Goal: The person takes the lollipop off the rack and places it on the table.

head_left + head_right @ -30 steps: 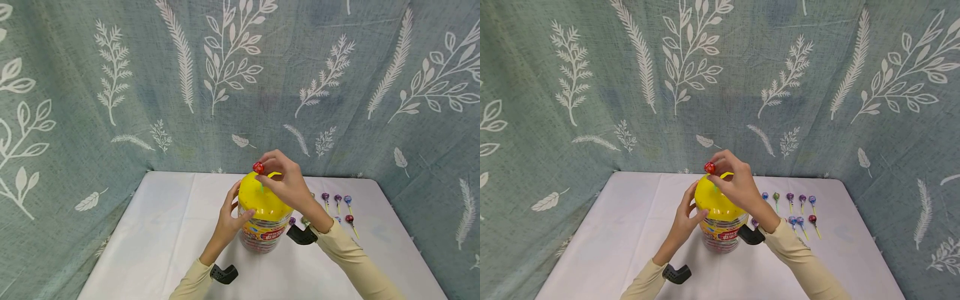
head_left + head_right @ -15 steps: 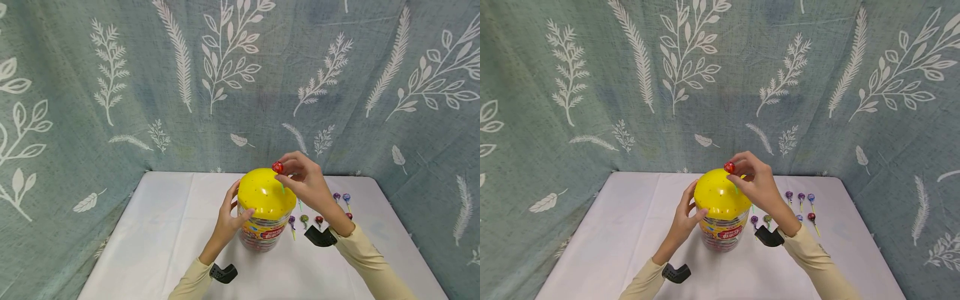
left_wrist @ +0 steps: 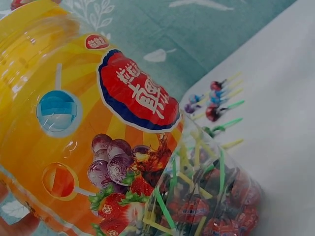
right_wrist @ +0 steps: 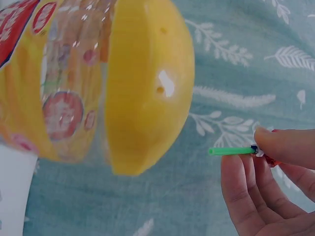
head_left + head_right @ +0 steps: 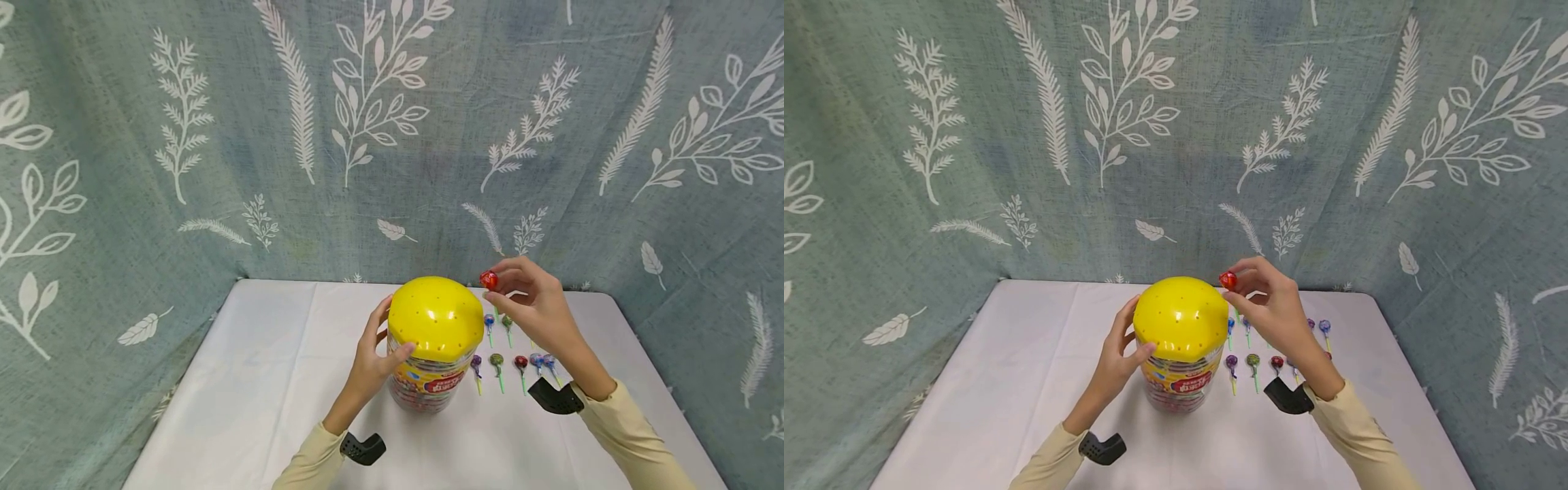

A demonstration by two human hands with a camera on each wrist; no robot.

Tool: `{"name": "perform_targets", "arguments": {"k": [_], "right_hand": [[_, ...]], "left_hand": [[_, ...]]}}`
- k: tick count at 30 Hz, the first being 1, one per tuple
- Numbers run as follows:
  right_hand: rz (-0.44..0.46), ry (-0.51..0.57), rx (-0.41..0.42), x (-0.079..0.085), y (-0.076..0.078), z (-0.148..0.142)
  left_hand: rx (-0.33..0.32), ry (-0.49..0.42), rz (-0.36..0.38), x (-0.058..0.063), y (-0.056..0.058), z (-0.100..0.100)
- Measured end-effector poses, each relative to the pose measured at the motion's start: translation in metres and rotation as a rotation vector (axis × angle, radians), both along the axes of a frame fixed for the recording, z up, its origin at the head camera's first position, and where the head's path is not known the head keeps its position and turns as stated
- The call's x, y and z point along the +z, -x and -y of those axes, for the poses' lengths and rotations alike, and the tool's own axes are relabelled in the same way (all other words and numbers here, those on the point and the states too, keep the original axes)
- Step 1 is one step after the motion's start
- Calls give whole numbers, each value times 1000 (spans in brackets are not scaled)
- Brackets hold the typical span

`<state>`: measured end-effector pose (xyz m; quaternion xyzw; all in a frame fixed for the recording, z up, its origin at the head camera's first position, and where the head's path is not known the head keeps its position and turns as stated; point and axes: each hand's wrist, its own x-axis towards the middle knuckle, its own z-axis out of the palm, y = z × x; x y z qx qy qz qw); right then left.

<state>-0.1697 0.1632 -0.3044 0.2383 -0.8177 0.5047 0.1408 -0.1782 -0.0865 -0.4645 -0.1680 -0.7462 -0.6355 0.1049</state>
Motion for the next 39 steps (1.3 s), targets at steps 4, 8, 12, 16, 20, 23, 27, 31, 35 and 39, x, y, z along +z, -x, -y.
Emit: {"name": "perform_targets", "arguments": {"k": [4,8,12,16,20,23,27,31,35,39], "right_hand": [[5,-21,-24,-2,-1,-9],[11,-53,-60,-6,-3,-17],[14,-86,-95,-11,-4,-26],[14,-111,-121,-24,1,-39],[33,-152,-158,-44,11,-57],[45,-182,-183,-56,15,-70],[41,-215,-209,-64,16,-82],[55,-242,-232,-72,17,-93],[83,-259,-249,-81,19,-104],[107,-279,-277,-92,21,-117]], "left_hand": [[-8,-3,14,3,-2,-1],[-17,-11,21,2,-1,-1],[-17,-8,9,-2,0,-1],[-13,5,1,-2,0,-1],[-4,12,1,-1,0,0],[-2,14,8,-1,0,0],[3,18,19,0,0,0],[3,15,20,1,0,0],[4,17,23,1,0,0],[2,15,19,0,0,0]]}}
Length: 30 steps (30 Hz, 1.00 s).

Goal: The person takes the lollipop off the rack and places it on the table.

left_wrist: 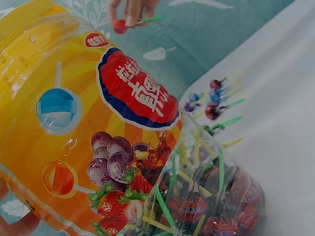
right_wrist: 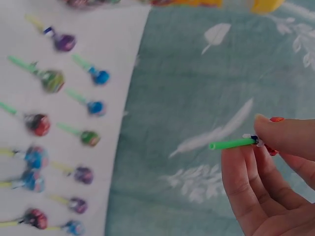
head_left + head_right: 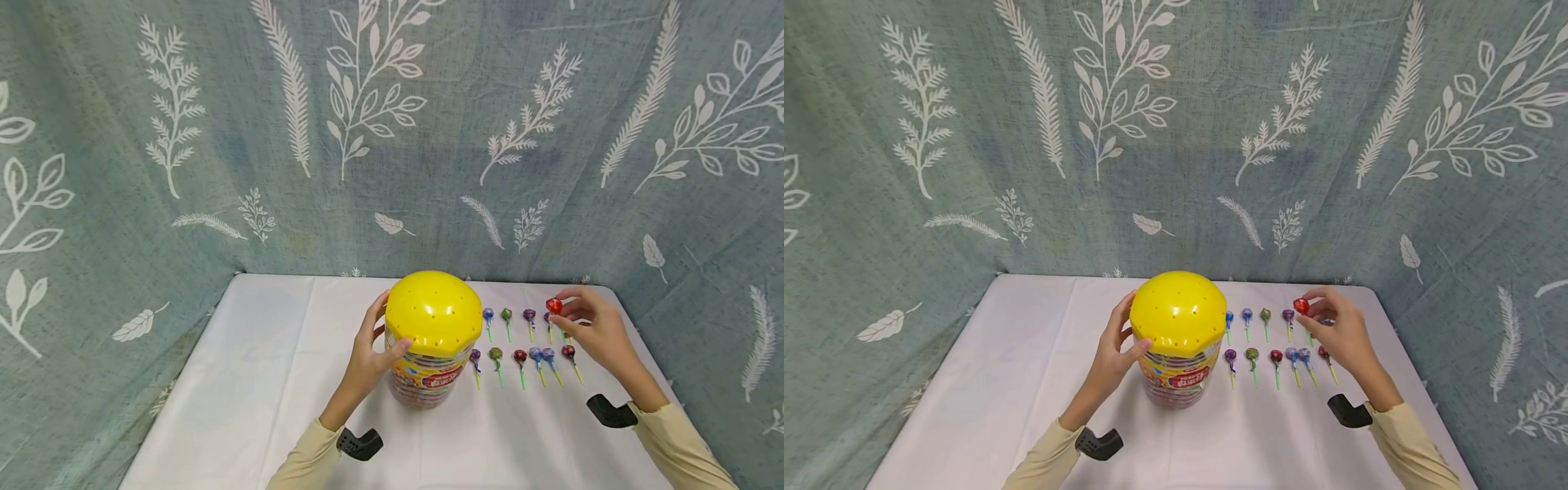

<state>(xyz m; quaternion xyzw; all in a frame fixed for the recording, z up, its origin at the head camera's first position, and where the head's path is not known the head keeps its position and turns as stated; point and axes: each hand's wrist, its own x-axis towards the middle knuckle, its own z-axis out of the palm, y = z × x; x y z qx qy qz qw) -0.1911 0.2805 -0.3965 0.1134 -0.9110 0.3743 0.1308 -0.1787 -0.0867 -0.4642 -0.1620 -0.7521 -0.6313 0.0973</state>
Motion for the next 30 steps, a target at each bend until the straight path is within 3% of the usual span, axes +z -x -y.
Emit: {"name": "perform_targets", "arguments": {"k": [10,19,22,24,30], "right_hand": [[50,-10,-95,-31,7,-30],[194,23,-199,-67,18,-54],[200,70,-217,-92,27,-70],[153,85,-220,-112,33,-82],[118,23,-287,-123,33,-84]], "left_hand": [[3,2,11,1,-1,0],[1,0,11,2,-1,0],[-1,0,8,2,-1,0],[-2,1,4,2,-1,0],[-3,-1,3,1,-2,0]]}}
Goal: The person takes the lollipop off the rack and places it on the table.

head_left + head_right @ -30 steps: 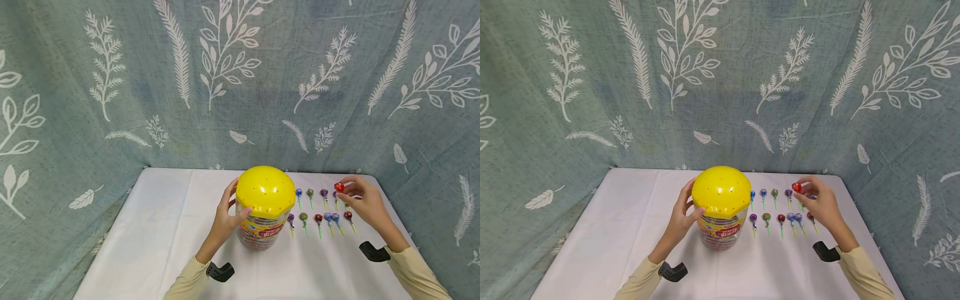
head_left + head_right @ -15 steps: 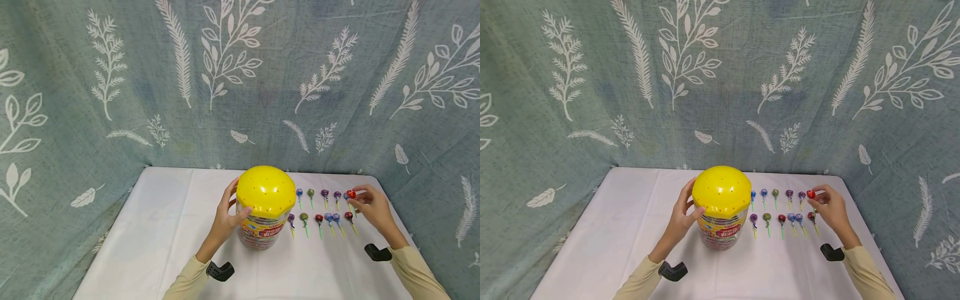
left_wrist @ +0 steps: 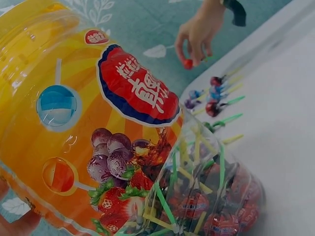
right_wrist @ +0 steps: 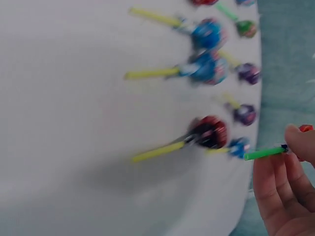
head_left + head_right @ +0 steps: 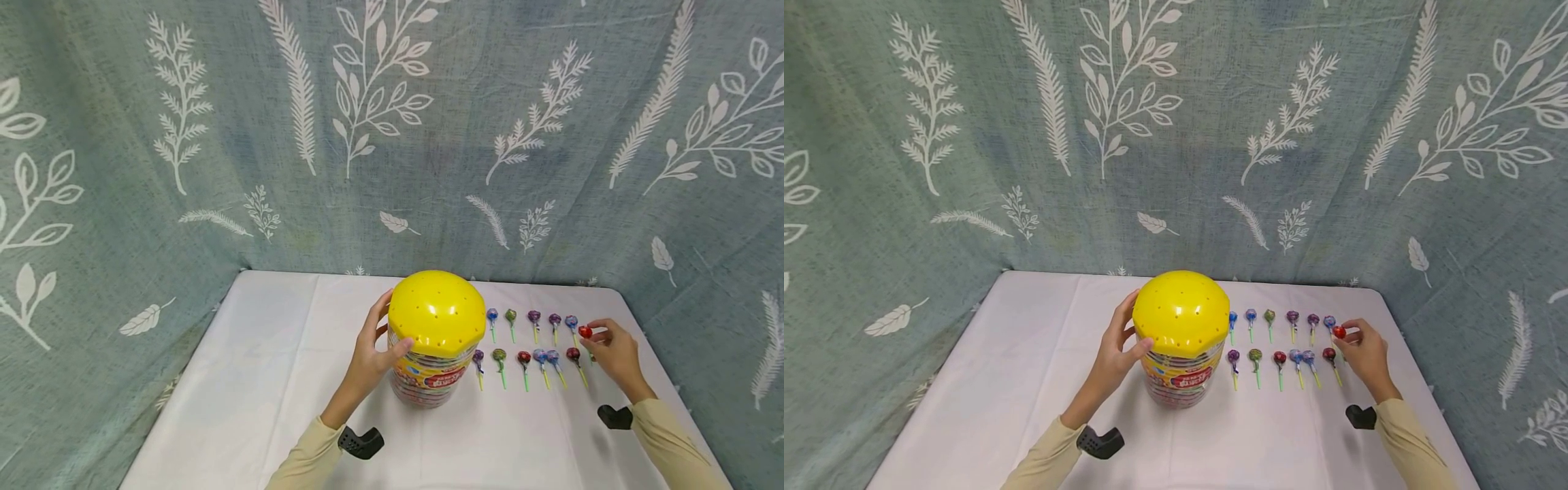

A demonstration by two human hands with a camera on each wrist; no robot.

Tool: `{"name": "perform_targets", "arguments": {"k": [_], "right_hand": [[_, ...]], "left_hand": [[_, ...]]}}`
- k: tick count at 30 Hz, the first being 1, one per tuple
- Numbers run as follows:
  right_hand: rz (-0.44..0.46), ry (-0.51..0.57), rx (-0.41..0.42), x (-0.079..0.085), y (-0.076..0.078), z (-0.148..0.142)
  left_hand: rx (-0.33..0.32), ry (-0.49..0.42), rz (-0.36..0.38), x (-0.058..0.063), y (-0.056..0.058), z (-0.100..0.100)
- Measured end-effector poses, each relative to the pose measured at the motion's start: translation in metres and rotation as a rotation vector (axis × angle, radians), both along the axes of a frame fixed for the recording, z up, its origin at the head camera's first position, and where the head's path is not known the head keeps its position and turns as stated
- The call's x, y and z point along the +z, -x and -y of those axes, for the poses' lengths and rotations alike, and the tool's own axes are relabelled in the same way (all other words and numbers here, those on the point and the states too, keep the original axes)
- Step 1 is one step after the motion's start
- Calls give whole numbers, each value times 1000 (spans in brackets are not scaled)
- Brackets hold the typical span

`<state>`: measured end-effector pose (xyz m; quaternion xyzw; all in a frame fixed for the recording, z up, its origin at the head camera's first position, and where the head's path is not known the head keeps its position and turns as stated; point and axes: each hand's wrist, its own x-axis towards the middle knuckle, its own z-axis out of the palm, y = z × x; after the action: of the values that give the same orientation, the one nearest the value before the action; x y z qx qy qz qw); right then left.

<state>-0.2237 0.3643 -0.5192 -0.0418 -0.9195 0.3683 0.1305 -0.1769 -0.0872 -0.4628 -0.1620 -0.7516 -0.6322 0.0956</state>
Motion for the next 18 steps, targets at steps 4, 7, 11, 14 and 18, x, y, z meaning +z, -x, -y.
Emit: {"name": "perform_targets", "arguments": {"k": [4,7,11,14,18], "right_hand": [[23,-35,-27,-21,8,-12],[54,-75,-46,-37,13,-21],[122,-92,-80,-40,12,-20],[156,-120,-88,-41,8,-17],[174,-161,-103,-40,5,-13]], "left_hand": [[-4,-4,6,1,-1,0],[-3,0,12,1,-1,0],[-1,4,15,0,-2,1],[1,4,12,-1,-2,2],[-9,1,5,-2,-3,2]]}}
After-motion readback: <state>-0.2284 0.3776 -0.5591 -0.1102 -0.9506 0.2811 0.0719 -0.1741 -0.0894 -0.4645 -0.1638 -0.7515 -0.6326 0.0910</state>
